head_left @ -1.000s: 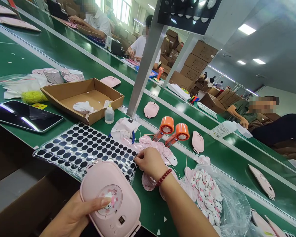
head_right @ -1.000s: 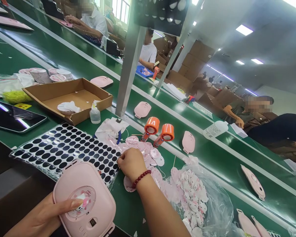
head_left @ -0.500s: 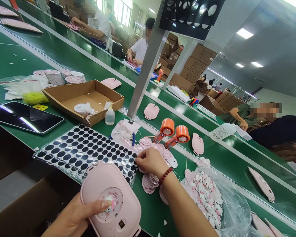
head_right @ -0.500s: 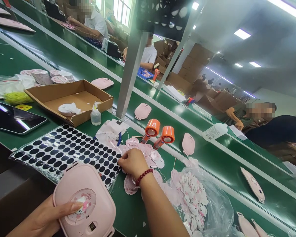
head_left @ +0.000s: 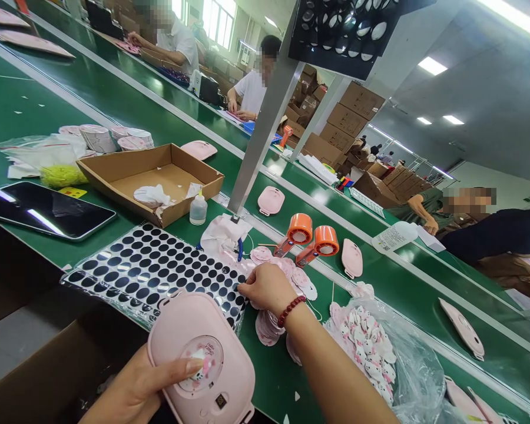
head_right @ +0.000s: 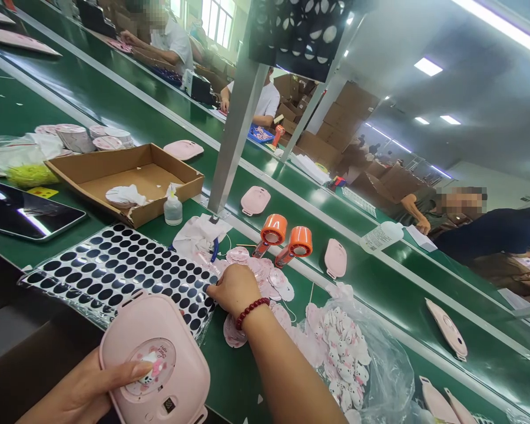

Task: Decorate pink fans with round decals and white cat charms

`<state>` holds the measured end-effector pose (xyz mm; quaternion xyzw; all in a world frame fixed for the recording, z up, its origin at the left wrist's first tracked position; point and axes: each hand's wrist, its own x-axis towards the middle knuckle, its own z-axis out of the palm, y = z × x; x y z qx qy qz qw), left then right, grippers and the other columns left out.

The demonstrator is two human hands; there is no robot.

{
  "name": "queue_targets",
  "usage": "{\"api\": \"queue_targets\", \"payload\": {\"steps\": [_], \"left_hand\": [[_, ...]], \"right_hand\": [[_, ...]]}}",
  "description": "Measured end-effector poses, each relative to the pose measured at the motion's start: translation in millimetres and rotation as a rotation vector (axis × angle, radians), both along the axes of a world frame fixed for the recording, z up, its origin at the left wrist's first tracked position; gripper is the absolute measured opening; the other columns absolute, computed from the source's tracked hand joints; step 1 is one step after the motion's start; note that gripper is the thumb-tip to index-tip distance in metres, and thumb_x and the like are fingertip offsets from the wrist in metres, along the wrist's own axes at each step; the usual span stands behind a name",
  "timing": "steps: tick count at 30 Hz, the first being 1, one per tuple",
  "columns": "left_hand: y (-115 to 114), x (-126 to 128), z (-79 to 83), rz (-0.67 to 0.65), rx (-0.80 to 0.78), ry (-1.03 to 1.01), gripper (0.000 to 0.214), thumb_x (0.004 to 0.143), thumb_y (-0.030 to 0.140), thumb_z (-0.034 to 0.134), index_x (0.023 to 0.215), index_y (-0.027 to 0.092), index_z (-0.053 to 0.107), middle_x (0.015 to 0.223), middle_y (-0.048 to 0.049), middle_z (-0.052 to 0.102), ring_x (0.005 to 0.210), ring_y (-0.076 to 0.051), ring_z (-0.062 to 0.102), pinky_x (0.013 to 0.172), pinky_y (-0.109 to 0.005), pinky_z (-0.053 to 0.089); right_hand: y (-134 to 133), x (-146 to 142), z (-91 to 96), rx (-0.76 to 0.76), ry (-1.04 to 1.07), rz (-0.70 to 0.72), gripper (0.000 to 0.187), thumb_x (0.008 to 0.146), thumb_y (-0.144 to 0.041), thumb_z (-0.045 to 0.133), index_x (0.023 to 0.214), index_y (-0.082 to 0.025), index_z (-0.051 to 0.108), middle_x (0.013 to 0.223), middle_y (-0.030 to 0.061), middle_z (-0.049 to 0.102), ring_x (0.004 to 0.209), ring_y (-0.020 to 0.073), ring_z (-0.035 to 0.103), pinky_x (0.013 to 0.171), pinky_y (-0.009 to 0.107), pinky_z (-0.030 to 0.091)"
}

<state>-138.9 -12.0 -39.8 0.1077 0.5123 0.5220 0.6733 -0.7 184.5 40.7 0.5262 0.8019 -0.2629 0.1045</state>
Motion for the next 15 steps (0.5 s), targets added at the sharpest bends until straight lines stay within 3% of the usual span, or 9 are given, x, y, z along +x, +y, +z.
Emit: {"api": "queue_targets", "payload": {"steps": [3, 7, 11, 15], "left_hand": [[2, 3, 11.0, 0.011, 0.011, -0.007, 0.098, 0.056, 0.056, 0.104, 0.144, 0.027, 0.073, 0.14, -0.0067, 0.078, 0.129, -0.04, 0.072, 0.106, -0.041, 0.067], [3, 3, 13.3, 0.003, -0.017, -0.007, 0.116, 0.046, 0.057, 0.107, 0.152, 0.031, 0.067, 0.142, -0.0059, 0.077, 0.132, -0.04, 0.071, 0.106, -0.04, 0.067], [0, 3, 22.5, 0.005, 0.031, -0.007, 0.118, 0.059, 0.055, 0.105, 0.163, 0.029, 0.058, 0.132, -0.0046, 0.081, 0.126, -0.036, 0.075, 0.102, -0.035, 0.066], [-2, 3, 27.3, 0.007, 0.017, -0.015, 0.123, 0.059, 0.055, 0.106, 0.166, 0.026, 0.053, 0.123, -0.0043, 0.084, 0.122, -0.034, 0.077, 0.096, -0.031, 0.066]], "right_hand": [[-1, -4, 2.9, 0.032, -0.062, 0.026, 0.03, 0.097, -0.026, 0.076, 0.072, -0.016, 0.062, 0.072, 0.0021, 0.063, 0.071, 0.0159, 0.056, 0.071, 0.03, 0.043], [-1, -8, 6.0, 0.049, -0.103, 0.044, 0.026, 0.097, -0.028, 0.079, 0.079, -0.015, 0.066, 0.084, 0.0053, 0.071, 0.081, 0.0184, 0.064, 0.078, 0.031, 0.047], [3, -5, 8.7, -0.01, -0.08, 0.038, 0.039, 0.098, -0.029, 0.078, 0.069, -0.017, 0.056, 0.07, 0.0001, 0.06, 0.072, 0.0156, 0.057, 0.072, 0.029, 0.046], [9, 1, 10.4, -0.113, -0.01, 0.009, 0.04, 0.101, -0.022, 0.073, 0.067, -0.017, 0.053, 0.066, -0.0027, 0.056, 0.066, 0.0126, 0.053, 0.067, 0.025, 0.045]]}}
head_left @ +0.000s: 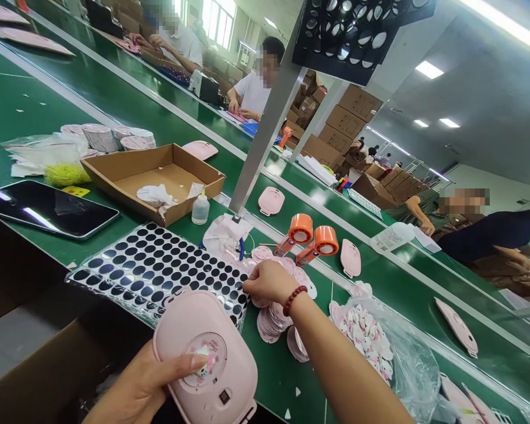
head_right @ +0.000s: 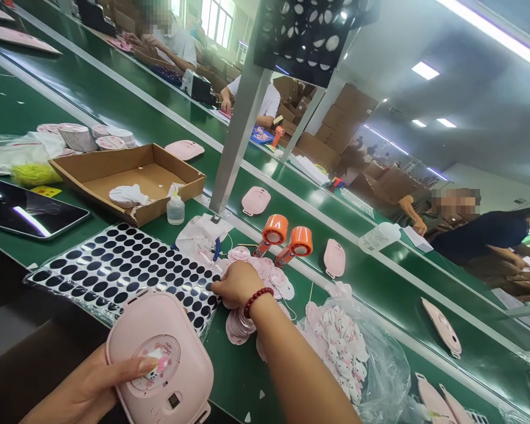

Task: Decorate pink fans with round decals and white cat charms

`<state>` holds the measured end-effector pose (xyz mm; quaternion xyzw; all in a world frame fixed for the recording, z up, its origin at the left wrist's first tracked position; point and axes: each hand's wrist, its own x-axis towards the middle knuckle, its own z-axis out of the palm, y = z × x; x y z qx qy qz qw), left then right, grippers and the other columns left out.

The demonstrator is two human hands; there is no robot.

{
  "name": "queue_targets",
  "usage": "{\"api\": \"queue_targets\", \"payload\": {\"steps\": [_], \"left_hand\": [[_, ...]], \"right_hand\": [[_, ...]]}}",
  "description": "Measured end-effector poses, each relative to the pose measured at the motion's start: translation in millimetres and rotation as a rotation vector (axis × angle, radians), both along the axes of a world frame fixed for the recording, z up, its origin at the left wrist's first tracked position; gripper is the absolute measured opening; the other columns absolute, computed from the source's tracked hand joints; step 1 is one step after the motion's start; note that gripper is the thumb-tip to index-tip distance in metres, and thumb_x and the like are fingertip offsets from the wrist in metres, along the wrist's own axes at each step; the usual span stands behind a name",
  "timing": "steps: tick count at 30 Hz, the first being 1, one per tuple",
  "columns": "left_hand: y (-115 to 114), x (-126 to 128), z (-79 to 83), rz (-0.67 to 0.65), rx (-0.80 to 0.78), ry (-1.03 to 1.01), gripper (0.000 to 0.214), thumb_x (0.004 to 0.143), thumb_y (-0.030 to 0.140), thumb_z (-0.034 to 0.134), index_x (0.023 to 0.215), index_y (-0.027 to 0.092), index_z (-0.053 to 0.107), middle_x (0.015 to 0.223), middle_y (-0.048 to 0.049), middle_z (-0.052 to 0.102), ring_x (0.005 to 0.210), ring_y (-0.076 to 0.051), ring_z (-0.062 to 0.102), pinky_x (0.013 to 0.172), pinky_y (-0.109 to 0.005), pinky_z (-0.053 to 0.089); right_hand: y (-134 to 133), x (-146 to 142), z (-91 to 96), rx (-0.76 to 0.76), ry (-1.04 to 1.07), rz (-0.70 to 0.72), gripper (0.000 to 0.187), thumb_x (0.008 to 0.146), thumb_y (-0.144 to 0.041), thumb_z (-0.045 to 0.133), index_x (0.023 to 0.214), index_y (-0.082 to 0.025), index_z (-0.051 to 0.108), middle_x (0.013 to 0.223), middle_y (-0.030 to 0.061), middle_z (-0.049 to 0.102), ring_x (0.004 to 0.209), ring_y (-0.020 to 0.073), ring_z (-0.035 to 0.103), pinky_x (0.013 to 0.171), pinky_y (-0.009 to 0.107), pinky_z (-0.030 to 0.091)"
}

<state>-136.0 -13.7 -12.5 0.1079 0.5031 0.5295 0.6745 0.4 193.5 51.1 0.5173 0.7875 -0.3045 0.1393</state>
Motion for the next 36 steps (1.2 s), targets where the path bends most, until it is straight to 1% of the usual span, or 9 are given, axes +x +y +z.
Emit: {"api": "queue_targets", "payload": {"steps": [9, 12, 17, 21, 25, 28, 31, 34, 36], "left_hand": [[2, 1, -6.1, 0.026, -0.007, -0.007, 0.121, 0.055, 0.053, 0.107, 0.163, 0.029, 0.057, 0.124, -0.0032, 0.084, 0.122, -0.036, 0.077, 0.096, -0.035, 0.067], [2, 2, -6.3, 0.031, -0.002, -0.005, 0.128, 0.056, 0.053, 0.107, 0.168, 0.027, 0.05, 0.12, -0.0041, 0.085, 0.119, -0.035, 0.078, 0.096, -0.033, 0.066], [1, 2, -4.9, 0.033, -0.015, -0.002, 0.144, 0.054, 0.054, 0.107, 0.176, 0.027, 0.033, 0.128, -0.0063, 0.083, 0.121, -0.038, 0.078, 0.1, -0.039, 0.066], [1, 1, -3.6, 0.034, -0.014, -0.001, 0.14, 0.054, 0.055, 0.107, 0.173, 0.027, 0.04, 0.126, -0.0059, 0.083, 0.121, -0.037, 0.077, 0.101, -0.036, 0.067], [2, 2, -4.0, 0.038, -0.002, -0.009, 0.144, 0.054, 0.052, 0.107, 0.175, 0.024, 0.034, 0.12, -0.0058, 0.084, 0.117, -0.036, 0.078, 0.096, -0.034, 0.068], [3, 1, -8.5, 0.035, -0.018, 0.011, 0.136, 0.052, 0.054, 0.107, 0.17, 0.026, 0.046, 0.12, -0.006, 0.084, 0.118, -0.036, 0.078, 0.096, -0.034, 0.068], [4, -1, -15.4, 0.033, -0.03, 0.021, 0.126, 0.05, 0.055, 0.107, 0.163, 0.027, 0.058, 0.123, -0.007, 0.083, 0.124, -0.039, 0.076, 0.098, -0.036, 0.068], [6, -3, -16.4, 0.038, -0.043, 0.011, 0.126, 0.05, 0.053, 0.109, 0.162, 0.027, 0.059, 0.124, -0.0074, 0.083, 0.128, -0.04, 0.074, 0.099, -0.037, 0.069], [7, -1, -10.9, 0.049, -0.055, 0.008, 0.131, 0.051, 0.053, 0.109, 0.167, 0.028, 0.053, 0.127, -0.0071, 0.083, 0.13, -0.04, 0.074, 0.099, -0.037, 0.069]], "right_hand": [[12, 4, -3.0, -0.128, 0.064, -0.088, 0.033, 0.103, -0.018, 0.073, 0.074, -0.015, 0.059, 0.07, -0.0021, 0.062, 0.068, 0.0122, 0.061, 0.069, 0.025, 0.051], [13, 5, -5.1, -0.158, 0.08, -0.102, 0.032, 0.104, -0.018, 0.072, 0.074, -0.015, 0.059, 0.07, -0.0026, 0.062, 0.065, 0.0115, 0.061, 0.066, 0.023, 0.051], [13, 4, -2.3, -0.147, 0.077, -0.1, 0.039, 0.101, -0.016, 0.075, 0.067, -0.015, 0.056, 0.064, -0.0035, 0.058, 0.063, 0.0116, 0.058, 0.065, 0.024, 0.049], [12, 5, 0.6, -0.188, 0.092, -0.14, 0.04, 0.101, -0.015, 0.074, 0.065, -0.015, 0.055, 0.062, -0.0038, 0.058, 0.062, 0.0114, 0.059, 0.064, 0.024, 0.05], [9, 8, -3.4, -0.322, 0.136, -0.233, 0.034, 0.105, -0.011, 0.066, 0.072, -0.014, 0.059, 0.069, -0.0008, 0.067, 0.065, 0.0119, 0.068, 0.068, 0.025, 0.058], [10, 12, -5.6, -0.342, 0.169, -0.276, 0.033, 0.105, -0.01, 0.064, 0.073, -0.014, 0.061, 0.07, -0.0001, 0.069, 0.065, 0.0127, 0.071, 0.068, 0.026, 0.061], [10, 21, -1.4, -0.207, 0.226, -0.265, 0.032, 0.098, -0.007, 0.066, 0.067, -0.014, 0.062, 0.067, 0.0013, 0.069, 0.064, 0.0148, 0.07, 0.065, 0.027, 0.059], [-2, 38, 5.4, 0.107, 0.39, -0.21, 0.026, 0.091, -0.004, 0.068, 0.068, -0.015, 0.064, 0.069, 0.0031, 0.07, 0.069, 0.0159, 0.069, 0.068, 0.027, 0.055], [-22, 54, 6.5, 0.329, 0.566, -0.131, 0.017, 0.092, -0.009, 0.068, 0.076, -0.016, 0.068, 0.08, 0.0046, 0.075, 0.077, 0.0162, 0.071, 0.073, 0.027, 0.056]]}}
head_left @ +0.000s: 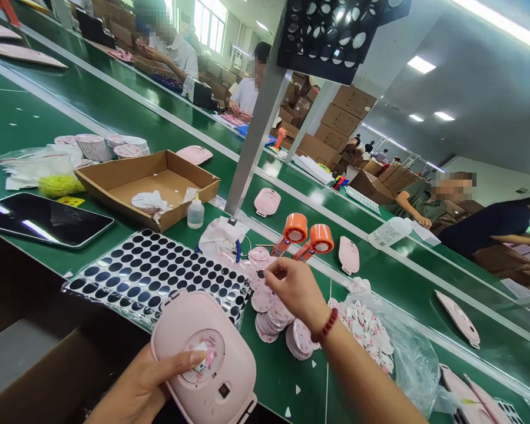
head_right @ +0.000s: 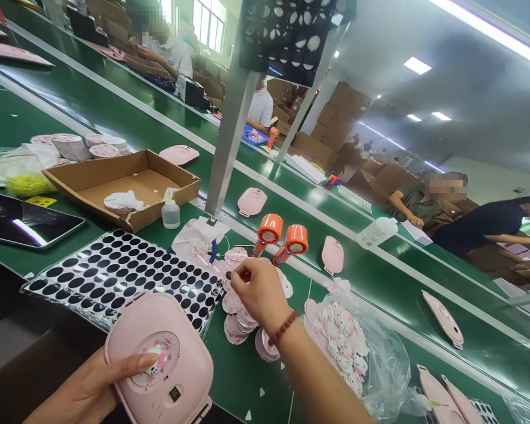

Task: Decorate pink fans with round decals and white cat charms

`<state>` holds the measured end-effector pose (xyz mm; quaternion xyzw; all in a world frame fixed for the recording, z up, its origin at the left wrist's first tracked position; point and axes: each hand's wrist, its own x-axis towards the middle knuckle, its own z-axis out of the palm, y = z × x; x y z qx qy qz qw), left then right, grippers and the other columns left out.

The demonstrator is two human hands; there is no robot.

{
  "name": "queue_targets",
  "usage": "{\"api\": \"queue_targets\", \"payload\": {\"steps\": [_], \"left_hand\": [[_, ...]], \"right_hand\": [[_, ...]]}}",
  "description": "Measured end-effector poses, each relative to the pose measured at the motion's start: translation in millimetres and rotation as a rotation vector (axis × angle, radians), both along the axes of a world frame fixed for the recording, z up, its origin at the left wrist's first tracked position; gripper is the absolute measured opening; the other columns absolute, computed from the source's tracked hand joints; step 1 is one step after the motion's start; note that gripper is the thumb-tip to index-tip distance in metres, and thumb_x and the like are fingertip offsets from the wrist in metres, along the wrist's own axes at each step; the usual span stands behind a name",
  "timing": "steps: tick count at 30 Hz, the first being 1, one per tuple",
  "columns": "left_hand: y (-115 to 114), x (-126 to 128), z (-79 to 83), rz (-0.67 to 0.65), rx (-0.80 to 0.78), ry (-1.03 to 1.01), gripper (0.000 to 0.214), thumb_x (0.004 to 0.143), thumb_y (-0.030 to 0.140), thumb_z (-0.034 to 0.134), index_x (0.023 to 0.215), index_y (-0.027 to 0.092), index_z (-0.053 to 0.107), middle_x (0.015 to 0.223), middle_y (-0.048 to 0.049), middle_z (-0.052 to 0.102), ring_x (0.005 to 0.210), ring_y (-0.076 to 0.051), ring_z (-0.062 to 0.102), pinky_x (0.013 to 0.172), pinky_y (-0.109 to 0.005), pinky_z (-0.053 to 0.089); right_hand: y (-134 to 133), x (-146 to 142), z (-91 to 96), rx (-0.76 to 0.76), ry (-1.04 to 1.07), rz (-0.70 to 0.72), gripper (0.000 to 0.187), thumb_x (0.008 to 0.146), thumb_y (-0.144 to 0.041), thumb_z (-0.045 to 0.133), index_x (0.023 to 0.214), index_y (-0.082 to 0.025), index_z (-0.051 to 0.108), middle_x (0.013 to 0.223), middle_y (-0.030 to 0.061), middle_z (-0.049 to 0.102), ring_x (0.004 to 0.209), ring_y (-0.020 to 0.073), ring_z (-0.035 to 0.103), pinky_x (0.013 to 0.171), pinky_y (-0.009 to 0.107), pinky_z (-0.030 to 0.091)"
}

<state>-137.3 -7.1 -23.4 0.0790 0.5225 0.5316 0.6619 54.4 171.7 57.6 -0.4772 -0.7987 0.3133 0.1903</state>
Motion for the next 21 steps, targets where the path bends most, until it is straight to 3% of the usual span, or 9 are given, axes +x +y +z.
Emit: {"api": "queue_targets", "payload": {"steps": [2, 5, 7, 10, 13, 17, 19, 21], "left_hand": [[1, 3, 8.0, 0.021, 0.0, 0.009, 0.131, 0.058, 0.053, 0.108, 0.171, 0.027, 0.046, 0.131, -0.0074, 0.082, 0.132, -0.038, 0.073, 0.1, -0.035, 0.069], [3, 9, 17.3, 0.071, 0.002, 0.024, 0.135, 0.049, 0.049, 0.113, 0.167, 0.024, 0.052, 0.138, -0.0114, 0.079, 0.136, -0.041, 0.07, 0.1, -0.035, 0.07], [6, 12, 21.9, 0.107, 0.028, 0.014, 0.134, 0.043, 0.043, 0.115, 0.163, 0.027, 0.058, 0.146, -0.0119, 0.075, 0.139, -0.042, 0.068, 0.103, -0.038, 0.071], [10, 18, 35.6, 0.204, 0.0, -0.059, 0.146, 0.038, 0.035, 0.117, 0.168, 0.03, 0.051, 0.15, -0.0125, 0.072, 0.14, -0.042, 0.068, 0.1, -0.039, 0.073], [14, 30, 58.5, 0.318, -0.121, -0.132, 0.17, 0.019, 0.023, 0.118, 0.172, 0.029, 0.043, 0.142, -0.0138, 0.077, 0.129, -0.041, 0.075, 0.086, -0.036, 0.075], [15, 50, 77.9, 0.323, -0.187, -0.083, 0.159, 0.009, 0.022, 0.116, 0.159, 0.031, 0.062, 0.128, -0.0084, 0.083, 0.112, -0.037, 0.081, 0.074, -0.034, 0.074], [14, 56, 76.1, 0.279, -0.169, -0.07, 0.134, 0.021, 0.027, 0.116, 0.147, 0.025, 0.072, 0.123, -0.0094, 0.084, 0.113, -0.039, 0.08, 0.082, -0.038, 0.075], [13, 60, 69.1, 0.239, -0.111, -0.053, 0.101, 0.044, 0.039, 0.112, 0.137, 0.018, 0.078, 0.12, -0.0126, 0.084, 0.116, -0.041, 0.08, 0.092, -0.045, 0.074]], "right_hand": [[-28, 16, -3.1, 0.212, 0.157, 0.086, 0.014, 0.098, -0.018, 0.065, 0.085, -0.016, 0.073, 0.09, 0.0057, 0.078, 0.083, 0.0162, 0.073, 0.076, 0.026, 0.058], [-74, 35, -11.7, 0.552, 0.323, 0.22, 0.015, 0.105, -0.017, 0.062, 0.099, -0.016, 0.076, 0.098, 0.0057, 0.081, 0.088, 0.0141, 0.078, 0.078, 0.022, 0.062], [-97, 42, -15.9, 0.799, 0.363, 0.236, 0.014, 0.109, -0.014, 0.062, 0.108, -0.013, 0.076, 0.102, 0.0075, 0.082, 0.087, 0.0133, 0.08, 0.077, 0.02, 0.064], [-115, 49, -16.4, 1.058, 0.356, 0.216, 0.017, 0.113, -0.013, 0.06, 0.11, -0.008, 0.076, 0.099, 0.0105, 0.083, 0.082, 0.0144, 0.081, 0.073, 0.022, 0.067], [-121, 55, -10.8, 1.198, 0.334, 0.229, 0.021, 0.111, -0.007, 0.06, 0.1, -0.007, 0.078, 0.094, 0.0085, 0.084, 0.08, 0.0136, 0.08, 0.07, 0.021, 0.067], [-123, 65, -0.2, 1.233, 0.303, 0.225, 0.028, 0.111, -0.005, 0.059, 0.094, -0.009, 0.08, 0.095, 0.0059, 0.084, 0.086, 0.0116, 0.079, 0.074, 0.02, 0.067], [-123, 72, 3.8, 1.253, 0.279, 0.236, 0.031, 0.112, -0.005, 0.057, 0.094, -0.008, 0.081, 0.096, 0.0064, 0.084, 0.087, 0.0118, 0.078, 0.074, 0.021, 0.067], [-122, 78, 6.0, 1.284, 0.246, 0.251, 0.032, 0.111, -0.003, 0.056, 0.094, -0.007, 0.082, 0.098, 0.0081, 0.084, 0.086, 0.0126, 0.078, 0.073, 0.022, 0.066]]}}
